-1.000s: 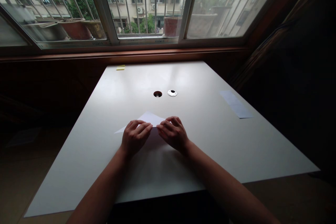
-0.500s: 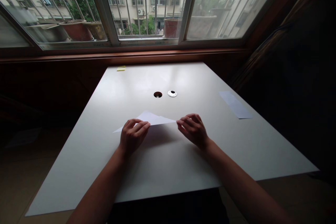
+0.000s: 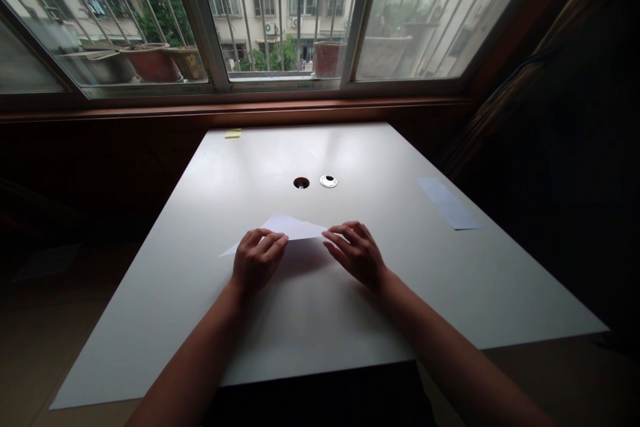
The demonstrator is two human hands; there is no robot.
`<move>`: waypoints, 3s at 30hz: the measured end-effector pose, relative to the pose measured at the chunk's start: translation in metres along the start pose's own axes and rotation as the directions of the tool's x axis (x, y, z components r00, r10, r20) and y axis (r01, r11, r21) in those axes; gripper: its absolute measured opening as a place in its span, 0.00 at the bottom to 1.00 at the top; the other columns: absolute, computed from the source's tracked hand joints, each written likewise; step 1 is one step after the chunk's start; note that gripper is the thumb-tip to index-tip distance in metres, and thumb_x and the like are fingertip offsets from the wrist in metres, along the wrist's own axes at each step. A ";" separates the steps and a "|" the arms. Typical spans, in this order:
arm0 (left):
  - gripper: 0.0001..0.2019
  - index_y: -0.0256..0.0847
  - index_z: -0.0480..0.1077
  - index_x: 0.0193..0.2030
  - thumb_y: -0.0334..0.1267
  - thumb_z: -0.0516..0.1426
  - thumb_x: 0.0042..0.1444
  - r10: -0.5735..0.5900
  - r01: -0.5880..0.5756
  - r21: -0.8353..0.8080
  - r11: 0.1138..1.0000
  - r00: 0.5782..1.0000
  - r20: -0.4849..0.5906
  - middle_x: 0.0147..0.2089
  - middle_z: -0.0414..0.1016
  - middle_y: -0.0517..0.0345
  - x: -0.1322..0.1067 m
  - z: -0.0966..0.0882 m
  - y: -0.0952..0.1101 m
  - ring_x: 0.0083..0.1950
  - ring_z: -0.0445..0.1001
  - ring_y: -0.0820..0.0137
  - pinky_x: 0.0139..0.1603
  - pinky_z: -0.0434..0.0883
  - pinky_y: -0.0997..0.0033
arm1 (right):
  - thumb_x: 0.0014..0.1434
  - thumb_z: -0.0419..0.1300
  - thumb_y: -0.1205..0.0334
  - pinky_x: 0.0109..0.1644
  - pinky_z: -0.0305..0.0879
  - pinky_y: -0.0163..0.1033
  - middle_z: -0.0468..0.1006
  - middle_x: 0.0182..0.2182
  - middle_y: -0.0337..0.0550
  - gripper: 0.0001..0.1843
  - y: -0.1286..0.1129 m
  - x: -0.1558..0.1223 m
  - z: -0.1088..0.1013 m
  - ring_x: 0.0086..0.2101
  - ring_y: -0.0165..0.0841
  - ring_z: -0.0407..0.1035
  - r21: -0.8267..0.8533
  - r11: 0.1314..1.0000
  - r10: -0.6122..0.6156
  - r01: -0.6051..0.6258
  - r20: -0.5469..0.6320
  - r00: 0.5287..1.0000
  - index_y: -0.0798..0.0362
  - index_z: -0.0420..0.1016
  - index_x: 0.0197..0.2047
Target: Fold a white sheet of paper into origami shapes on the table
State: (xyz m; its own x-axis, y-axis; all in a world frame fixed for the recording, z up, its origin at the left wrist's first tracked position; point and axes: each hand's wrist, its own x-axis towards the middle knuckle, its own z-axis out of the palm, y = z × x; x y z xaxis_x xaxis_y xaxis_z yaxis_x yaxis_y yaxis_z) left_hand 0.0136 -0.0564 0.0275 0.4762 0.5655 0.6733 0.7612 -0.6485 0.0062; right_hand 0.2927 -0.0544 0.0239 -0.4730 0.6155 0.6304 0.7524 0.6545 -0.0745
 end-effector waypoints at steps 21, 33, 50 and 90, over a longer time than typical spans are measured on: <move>0.13 0.46 0.74 0.49 0.30 0.59 0.58 0.000 0.001 0.024 1.000 0.999 -0.036 0.45 0.81 0.58 -0.002 0.002 -0.007 0.45 0.73 0.63 0.44 0.71 0.60 | 0.61 0.60 0.72 0.51 0.59 0.46 0.81 0.43 0.39 0.15 0.001 0.021 0.022 0.44 0.38 0.66 -0.033 0.999 -0.015 0.012 -0.084 0.996 0.46 0.78 0.48; 0.12 0.45 0.75 0.45 0.27 0.58 0.57 -0.125 0.127 0.010 0.992 0.985 -0.119 0.42 0.80 0.56 -0.005 -0.007 -0.024 0.44 0.74 0.64 0.48 0.72 0.59 | 0.61 0.61 0.68 0.49 0.60 0.49 0.82 0.41 0.42 0.15 0.058 -0.022 -0.012 0.41 0.41 0.69 -0.066 0.979 0.173 -0.194 -0.240 0.955 0.44 0.79 0.49; 0.13 0.45 0.72 0.52 0.34 0.58 0.60 -0.045 0.045 -0.093 0.995 0.999 0.001 0.47 0.78 0.52 0.001 0.000 0.009 0.48 0.73 0.61 0.48 0.73 0.56 | 0.62 0.60 0.68 0.51 0.62 0.46 0.80 0.46 0.40 0.16 0.007 -0.002 0.003 0.43 0.37 0.68 -0.035 0.997 -0.069 0.071 0.048 0.996 0.46 0.76 0.53; 0.08 0.42 0.74 0.45 0.29 0.57 0.60 -0.052 0.052 0.012 0.999 0.995 0.080 0.41 0.78 0.53 -0.001 0.001 -0.006 0.44 0.72 0.62 0.44 0.73 0.60 | 0.60 0.60 0.71 0.47 0.64 0.46 0.81 0.43 0.43 0.16 0.053 -0.021 -0.012 0.41 0.38 0.69 -0.081 0.993 0.089 -0.091 -0.039 0.995 0.49 0.78 0.50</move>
State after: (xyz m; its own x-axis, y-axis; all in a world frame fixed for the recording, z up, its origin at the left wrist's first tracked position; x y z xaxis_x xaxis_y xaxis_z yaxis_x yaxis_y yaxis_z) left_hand 0.0095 -0.0525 0.0260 0.4693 0.6375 0.6110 0.7899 -0.6124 0.0322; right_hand 0.3481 -0.0378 0.0164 -0.3865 0.6536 0.6507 0.8272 0.5577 -0.0689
